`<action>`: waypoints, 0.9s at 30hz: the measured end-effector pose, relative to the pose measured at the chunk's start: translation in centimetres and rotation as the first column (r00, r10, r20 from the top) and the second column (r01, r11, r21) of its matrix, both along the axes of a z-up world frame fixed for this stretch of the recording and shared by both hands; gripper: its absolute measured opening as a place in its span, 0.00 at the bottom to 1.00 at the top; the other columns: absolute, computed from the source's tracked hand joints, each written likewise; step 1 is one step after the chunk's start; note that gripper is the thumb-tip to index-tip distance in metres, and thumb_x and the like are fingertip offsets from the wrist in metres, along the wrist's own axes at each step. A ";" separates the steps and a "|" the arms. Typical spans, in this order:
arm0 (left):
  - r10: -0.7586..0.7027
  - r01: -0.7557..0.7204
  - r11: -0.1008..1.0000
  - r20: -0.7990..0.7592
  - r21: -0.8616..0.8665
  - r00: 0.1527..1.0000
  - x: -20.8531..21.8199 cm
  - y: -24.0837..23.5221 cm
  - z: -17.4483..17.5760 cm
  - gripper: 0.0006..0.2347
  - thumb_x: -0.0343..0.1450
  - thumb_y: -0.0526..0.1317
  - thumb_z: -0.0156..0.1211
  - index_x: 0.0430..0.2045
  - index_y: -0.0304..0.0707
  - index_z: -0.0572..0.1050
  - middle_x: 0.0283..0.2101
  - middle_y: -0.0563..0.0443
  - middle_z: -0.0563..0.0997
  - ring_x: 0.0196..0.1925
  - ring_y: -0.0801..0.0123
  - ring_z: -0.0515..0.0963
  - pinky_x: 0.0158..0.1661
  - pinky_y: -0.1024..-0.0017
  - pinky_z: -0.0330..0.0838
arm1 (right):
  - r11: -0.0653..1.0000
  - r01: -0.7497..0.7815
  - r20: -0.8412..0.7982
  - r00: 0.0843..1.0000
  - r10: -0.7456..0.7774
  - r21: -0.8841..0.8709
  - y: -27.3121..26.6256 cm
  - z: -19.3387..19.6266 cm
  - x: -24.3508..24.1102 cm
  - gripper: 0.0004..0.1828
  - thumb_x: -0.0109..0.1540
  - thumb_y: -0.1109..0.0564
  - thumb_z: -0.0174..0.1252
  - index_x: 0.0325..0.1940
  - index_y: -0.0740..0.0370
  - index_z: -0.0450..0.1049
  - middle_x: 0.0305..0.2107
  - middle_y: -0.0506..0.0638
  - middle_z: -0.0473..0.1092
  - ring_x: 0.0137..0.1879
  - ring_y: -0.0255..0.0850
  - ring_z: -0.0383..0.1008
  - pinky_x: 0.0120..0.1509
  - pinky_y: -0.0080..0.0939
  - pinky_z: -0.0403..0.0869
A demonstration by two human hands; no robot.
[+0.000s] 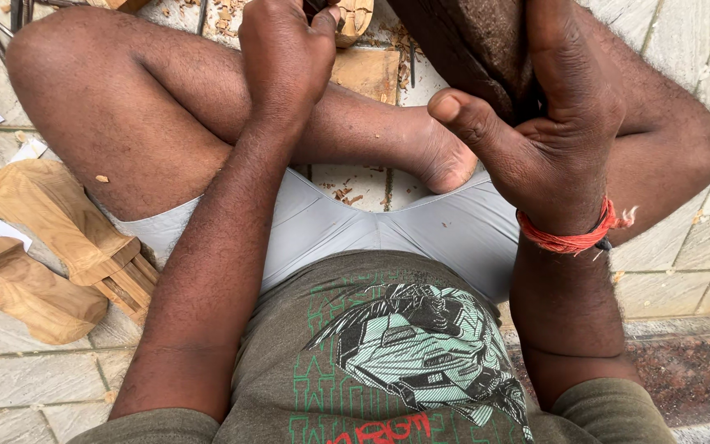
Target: The person sits cross-legged on a tiled floor and carves a small wooden piece using a chisel and a wooden mallet. They repeatedly strike the chisel to shape the wood, occasionally rotating the piece to access different angles.
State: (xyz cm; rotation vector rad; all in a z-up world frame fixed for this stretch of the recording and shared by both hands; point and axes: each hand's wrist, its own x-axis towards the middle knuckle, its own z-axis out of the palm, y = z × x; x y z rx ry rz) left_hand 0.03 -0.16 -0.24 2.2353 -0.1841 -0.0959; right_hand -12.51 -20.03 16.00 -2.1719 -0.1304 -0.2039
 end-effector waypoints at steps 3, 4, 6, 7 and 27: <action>-0.012 0.012 1.000 0.030 0.000 0.999 -0.2 0.0 -0.1 0.04 0.70 0.35 0.70 0.30 0.34 0.81 0.27 0.46 0.85 0.31 0.65 0.88 0.30 0.69 0.84 | 0.998 -0.021 -0.002 1.000 0.021 0.051 -0.1 -0.2 0.1 0.41 0.76 0.58 0.74 0.81 0.59 0.52 0.69 0.54 0.66 0.70 0.35 0.69 0.75 0.33 0.72; -0.014 0.014 1.000 0.053 -0.007 0.998 -0.2 0.0 -0.2 0.04 0.70 0.35 0.70 0.30 0.34 0.81 0.28 0.46 0.85 0.32 0.65 0.88 0.31 0.70 0.84 | 0.998 -0.031 0.000 1.000 0.031 0.055 -0.3 -0.1 0.2 0.40 0.76 0.57 0.73 0.81 0.58 0.52 0.68 0.53 0.66 0.70 0.35 0.70 0.75 0.32 0.73; -0.015 0.017 1.000 0.100 -0.021 0.995 -0.2 0.0 -0.2 0.04 0.70 0.34 0.70 0.30 0.34 0.81 0.28 0.46 0.85 0.32 0.65 0.88 0.31 0.70 0.84 | 0.997 -0.060 0.007 0.998 0.060 0.052 -0.7 -0.1 0.2 0.39 0.75 0.57 0.71 0.80 0.57 0.52 0.66 0.52 0.67 0.69 0.33 0.71 0.73 0.31 0.74; -0.011 0.012 1.000 0.067 -0.010 0.998 -0.2 0.1 -0.3 0.05 0.70 0.35 0.70 0.31 0.33 0.81 0.28 0.46 0.85 0.32 0.65 0.88 0.31 0.70 0.84 | 0.997 -0.064 0.009 0.998 0.064 0.035 -0.8 0.0 0.2 0.38 0.75 0.57 0.71 0.80 0.57 0.53 0.65 0.52 0.68 0.68 0.33 0.71 0.72 0.30 0.74; -0.039 0.048 0.991 -0.068 0.126 0.997 -0.3 -0.3 -0.8 0.12 0.72 0.34 0.64 0.18 0.28 0.73 0.21 0.38 0.79 0.24 0.54 0.83 0.30 0.57 0.78 | 0.726 -0.130 0.069 0.969 0.237 -0.676 0.8 1.7 4.4 0.35 0.62 0.56 0.74 0.72 0.57 0.68 0.50 0.51 0.72 0.48 0.50 0.75 0.50 0.48 0.73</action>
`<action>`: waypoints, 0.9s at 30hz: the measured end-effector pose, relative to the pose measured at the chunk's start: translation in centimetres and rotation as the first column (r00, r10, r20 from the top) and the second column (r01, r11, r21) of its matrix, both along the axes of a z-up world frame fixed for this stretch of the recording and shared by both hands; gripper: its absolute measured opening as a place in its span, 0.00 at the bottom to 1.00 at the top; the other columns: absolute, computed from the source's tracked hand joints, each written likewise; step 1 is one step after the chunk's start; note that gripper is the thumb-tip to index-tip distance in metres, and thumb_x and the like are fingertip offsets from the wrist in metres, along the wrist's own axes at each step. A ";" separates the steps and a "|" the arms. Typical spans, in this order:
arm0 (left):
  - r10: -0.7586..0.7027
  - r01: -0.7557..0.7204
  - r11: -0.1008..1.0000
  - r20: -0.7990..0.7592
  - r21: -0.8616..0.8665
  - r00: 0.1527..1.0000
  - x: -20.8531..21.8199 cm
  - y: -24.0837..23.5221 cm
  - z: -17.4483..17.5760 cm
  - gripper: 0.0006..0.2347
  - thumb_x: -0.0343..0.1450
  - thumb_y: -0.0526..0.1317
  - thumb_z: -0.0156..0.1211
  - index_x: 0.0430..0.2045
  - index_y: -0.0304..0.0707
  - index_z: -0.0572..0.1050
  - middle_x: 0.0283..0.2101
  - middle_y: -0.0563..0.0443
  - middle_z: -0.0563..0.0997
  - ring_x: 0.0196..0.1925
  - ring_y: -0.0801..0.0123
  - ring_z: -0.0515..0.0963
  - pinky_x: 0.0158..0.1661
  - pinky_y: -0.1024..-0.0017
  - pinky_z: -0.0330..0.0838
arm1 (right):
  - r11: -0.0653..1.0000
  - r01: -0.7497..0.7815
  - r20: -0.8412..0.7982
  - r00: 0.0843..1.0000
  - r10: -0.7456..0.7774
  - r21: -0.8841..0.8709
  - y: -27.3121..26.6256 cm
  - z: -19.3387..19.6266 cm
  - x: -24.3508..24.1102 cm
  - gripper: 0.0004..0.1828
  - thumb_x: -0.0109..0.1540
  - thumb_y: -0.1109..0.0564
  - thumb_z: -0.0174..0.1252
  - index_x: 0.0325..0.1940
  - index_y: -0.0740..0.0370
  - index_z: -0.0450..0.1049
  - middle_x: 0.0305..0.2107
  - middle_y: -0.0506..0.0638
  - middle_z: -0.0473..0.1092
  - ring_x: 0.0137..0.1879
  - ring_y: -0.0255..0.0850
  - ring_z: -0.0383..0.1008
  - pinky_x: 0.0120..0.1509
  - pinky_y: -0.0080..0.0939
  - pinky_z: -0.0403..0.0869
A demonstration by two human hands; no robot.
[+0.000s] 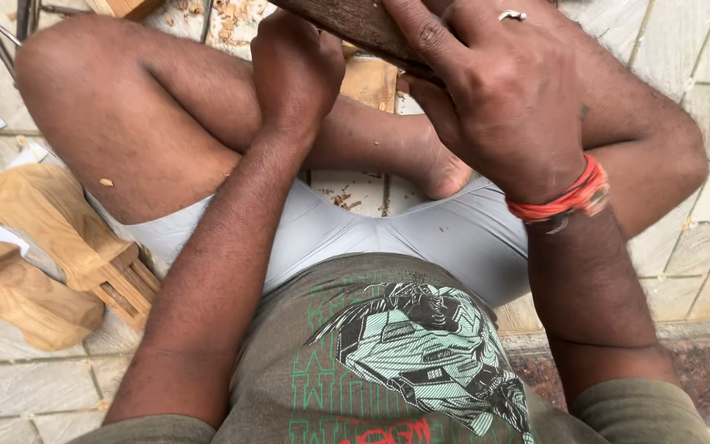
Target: The person sits cross-legged on a tiled floor and carves a small wooden piece using a chisel and a wooden mallet. They repeatedly strike the chisel to shape the wood, occasionally rotating the piece to access different angles.
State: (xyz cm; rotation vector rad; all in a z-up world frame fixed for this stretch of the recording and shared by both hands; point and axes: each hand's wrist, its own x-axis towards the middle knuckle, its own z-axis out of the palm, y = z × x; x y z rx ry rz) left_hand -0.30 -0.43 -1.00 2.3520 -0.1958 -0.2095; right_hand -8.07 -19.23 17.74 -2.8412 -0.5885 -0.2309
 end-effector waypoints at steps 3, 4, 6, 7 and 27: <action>0.017 0.013 0.995 0.298 -0.098 0.954 -0.6 0.1 -0.6 0.10 0.68 0.33 0.65 0.18 0.28 0.71 0.22 0.36 0.77 0.26 0.48 0.82 0.27 0.54 0.76 | 0.998 0.015 -0.008 1.000 -0.014 0.056 0.2 0.5 -0.4 0.34 0.64 0.57 0.69 0.72 0.57 0.65 0.55 0.51 0.70 0.51 0.49 0.74 0.53 0.47 0.73; 0.033 -0.003 0.994 0.272 -0.112 0.962 -0.9 0.2 -0.7 0.10 0.68 0.33 0.65 0.18 0.28 0.71 0.21 0.36 0.77 0.26 0.49 0.82 0.27 0.54 0.76 | 0.997 0.023 -0.029 0.999 -0.021 0.076 0.4 0.5 -0.6 0.33 0.64 0.56 0.69 0.72 0.56 0.65 0.54 0.51 0.70 0.51 0.49 0.74 0.53 0.47 0.73; 0.053 -0.018 0.989 0.241 -0.144 0.969 -0.5 0.1 -0.5 0.10 0.68 0.32 0.65 0.18 0.27 0.71 0.20 0.37 0.77 0.25 0.51 0.82 0.28 0.55 0.77 | 0.996 0.046 -0.056 0.998 -0.041 0.082 0.5 0.4 -0.7 0.33 0.66 0.55 0.71 0.73 0.56 0.66 0.51 0.51 0.71 0.48 0.49 0.75 0.51 0.48 0.73; 0.020 0.002 0.992 0.173 -0.123 0.985 -0.3 -0.1 -0.1 0.08 0.69 0.32 0.63 0.21 0.28 0.72 0.21 0.39 0.78 0.25 0.53 0.83 0.28 0.58 0.78 | 0.996 0.061 -0.075 0.996 -0.056 0.071 0.4 0.1 -0.6 0.34 0.65 0.55 0.72 0.73 0.57 0.67 0.51 0.53 0.71 0.46 0.50 0.75 0.49 0.49 0.73; -0.160 0.177 0.976 0.135 -0.124 0.978 3.0 1.7 0.7 0.05 0.74 0.37 0.71 0.33 0.35 0.81 0.32 0.50 0.86 0.33 0.71 0.87 0.35 0.70 0.82 | -0.305 0.627 -0.683 0.720 -0.124 0.717 -8.2 -7.8 -7.8 0.36 0.73 0.64 0.63 0.81 0.69 0.54 0.38 0.55 0.74 0.36 0.37 0.77 0.38 0.32 0.79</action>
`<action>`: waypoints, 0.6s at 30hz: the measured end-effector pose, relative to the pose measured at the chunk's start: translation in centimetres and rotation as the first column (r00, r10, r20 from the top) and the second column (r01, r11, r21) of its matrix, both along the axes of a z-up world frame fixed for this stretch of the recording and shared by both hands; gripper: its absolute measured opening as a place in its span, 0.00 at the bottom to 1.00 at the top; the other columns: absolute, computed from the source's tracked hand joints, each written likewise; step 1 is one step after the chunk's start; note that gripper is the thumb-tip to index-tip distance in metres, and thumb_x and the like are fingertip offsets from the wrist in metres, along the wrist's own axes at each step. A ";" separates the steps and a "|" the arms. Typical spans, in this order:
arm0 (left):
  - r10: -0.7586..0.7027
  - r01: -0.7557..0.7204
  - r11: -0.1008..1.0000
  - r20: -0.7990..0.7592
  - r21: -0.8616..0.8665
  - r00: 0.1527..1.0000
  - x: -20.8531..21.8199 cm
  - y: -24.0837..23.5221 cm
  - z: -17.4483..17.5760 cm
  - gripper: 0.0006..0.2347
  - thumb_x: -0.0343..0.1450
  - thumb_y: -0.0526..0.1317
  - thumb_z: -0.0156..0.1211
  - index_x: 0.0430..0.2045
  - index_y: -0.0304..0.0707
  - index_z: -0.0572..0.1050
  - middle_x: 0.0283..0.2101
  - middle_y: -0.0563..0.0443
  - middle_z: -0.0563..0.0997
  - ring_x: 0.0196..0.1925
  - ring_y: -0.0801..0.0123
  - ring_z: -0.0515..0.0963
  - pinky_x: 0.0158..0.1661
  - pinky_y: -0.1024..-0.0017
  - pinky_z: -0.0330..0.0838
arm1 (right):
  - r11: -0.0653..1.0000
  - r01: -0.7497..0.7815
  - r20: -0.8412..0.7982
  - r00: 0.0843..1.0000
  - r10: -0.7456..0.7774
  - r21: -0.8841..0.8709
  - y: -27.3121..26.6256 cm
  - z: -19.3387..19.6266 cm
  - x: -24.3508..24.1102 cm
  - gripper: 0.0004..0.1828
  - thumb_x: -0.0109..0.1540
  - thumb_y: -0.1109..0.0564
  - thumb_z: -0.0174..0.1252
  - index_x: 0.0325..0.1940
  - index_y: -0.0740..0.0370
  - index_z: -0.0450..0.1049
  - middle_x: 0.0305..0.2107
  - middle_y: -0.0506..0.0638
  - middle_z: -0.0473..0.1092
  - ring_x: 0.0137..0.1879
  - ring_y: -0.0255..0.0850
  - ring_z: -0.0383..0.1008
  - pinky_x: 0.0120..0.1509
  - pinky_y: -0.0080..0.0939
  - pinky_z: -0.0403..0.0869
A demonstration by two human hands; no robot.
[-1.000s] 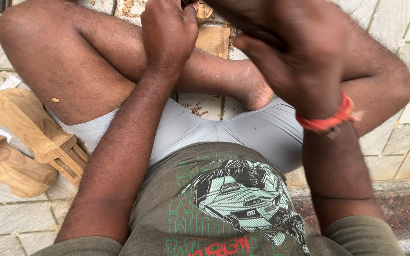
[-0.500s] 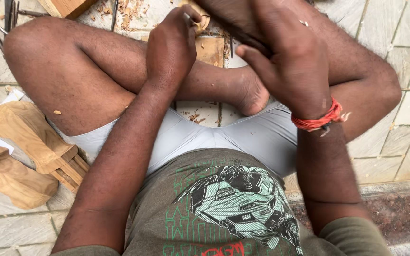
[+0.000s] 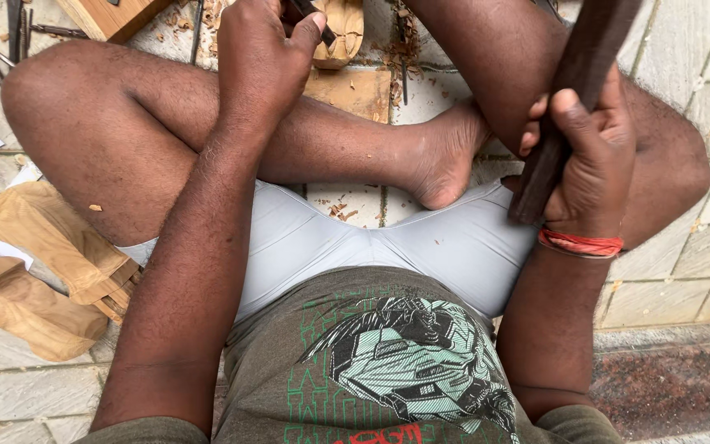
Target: The person sits cross-legged on a tiled floor and carves a small wooden piece using a chisel and a wooden mallet. They repeatedly strike the chisel to shape the wood, occasionally rotating the piece to access different angles.
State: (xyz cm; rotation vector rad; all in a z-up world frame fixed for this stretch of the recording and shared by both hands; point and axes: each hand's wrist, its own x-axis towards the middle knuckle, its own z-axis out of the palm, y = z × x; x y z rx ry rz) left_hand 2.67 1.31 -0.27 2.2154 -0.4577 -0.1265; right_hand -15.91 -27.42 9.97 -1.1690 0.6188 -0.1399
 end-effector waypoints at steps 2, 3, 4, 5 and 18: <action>-0.014 0.015 1.000 -0.071 0.014 0.997 0.5 0.0 0.2 0.05 0.74 0.38 0.71 0.34 0.35 0.82 0.31 0.49 0.86 0.32 0.71 0.87 0.34 0.71 0.82 | 0.992 0.033 0.016 0.999 -0.035 0.121 -0.2 -0.2 0.2 0.35 0.73 0.65 0.62 0.80 0.70 0.53 0.36 0.55 0.74 0.35 0.38 0.77 0.37 0.32 0.79; -0.021 0.023 1.000 -0.108 0.020 0.994 0.7 0.0 0.3 0.05 0.73 0.38 0.71 0.34 0.35 0.82 0.30 0.49 0.86 0.32 0.71 0.87 0.34 0.71 0.82 | 0.991 0.026 0.012 1.000 -0.028 0.132 -0.1 -0.3 0.3 0.36 0.73 0.65 0.62 0.81 0.69 0.53 0.37 0.55 0.74 0.35 0.38 0.77 0.38 0.33 0.79; -0.045 0.048 0.999 -0.109 0.022 0.993 0.9 0.0 0.5 0.06 0.73 0.38 0.71 0.35 0.35 0.82 0.31 0.49 0.86 0.32 0.70 0.86 0.35 0.70 0.82 | 0.989 0.019 0.009 1.000 -0.021 0.144 0.1 -0.4 0.4 0.36 0.72 0.65 0.61 0.81 0.69 0.53 0.38 0.55 0.74 0.36 0.38 0.77 0.38 0.33 0.79; -0.069 0.073 0.997 -0.110 0.024 0.992 1.1 0.0 0.7 0.06 0.73 0.38 0.71 0.35 0.34 0.81 0.31 0.49 0.86 0.33 0.70 0.86 0.35 0.70 0.81 | 0.995 0.009 0.004 1.000 -0.010 0.103 0.3 -0.6 0.5 0.38 0.72 0.66 0.62 0.83 0.68 0.53 0.38 0.55 0.75 0.38 0.37 0.77 0.39 0.33 0.79; -0.382 0.387 0.916 -0.069 0.105 0.922 3.2 -1.9 0.4 0.03 0.80 0.34 0.60 0.43 0.38 0.78 0.37 0.48 0.84 0.37 0.69 0.85 0.37 0.69 0.82 | 1.000 -0.003 -0.032 0.999 0.003 0.010 1.2 -1.1 1.0 0.44 0.70 0.68 0.63 0.87 0.66 0.49 0.41 0.54 0.76 0.41 0.35 0.79 0.41 0.33 0.80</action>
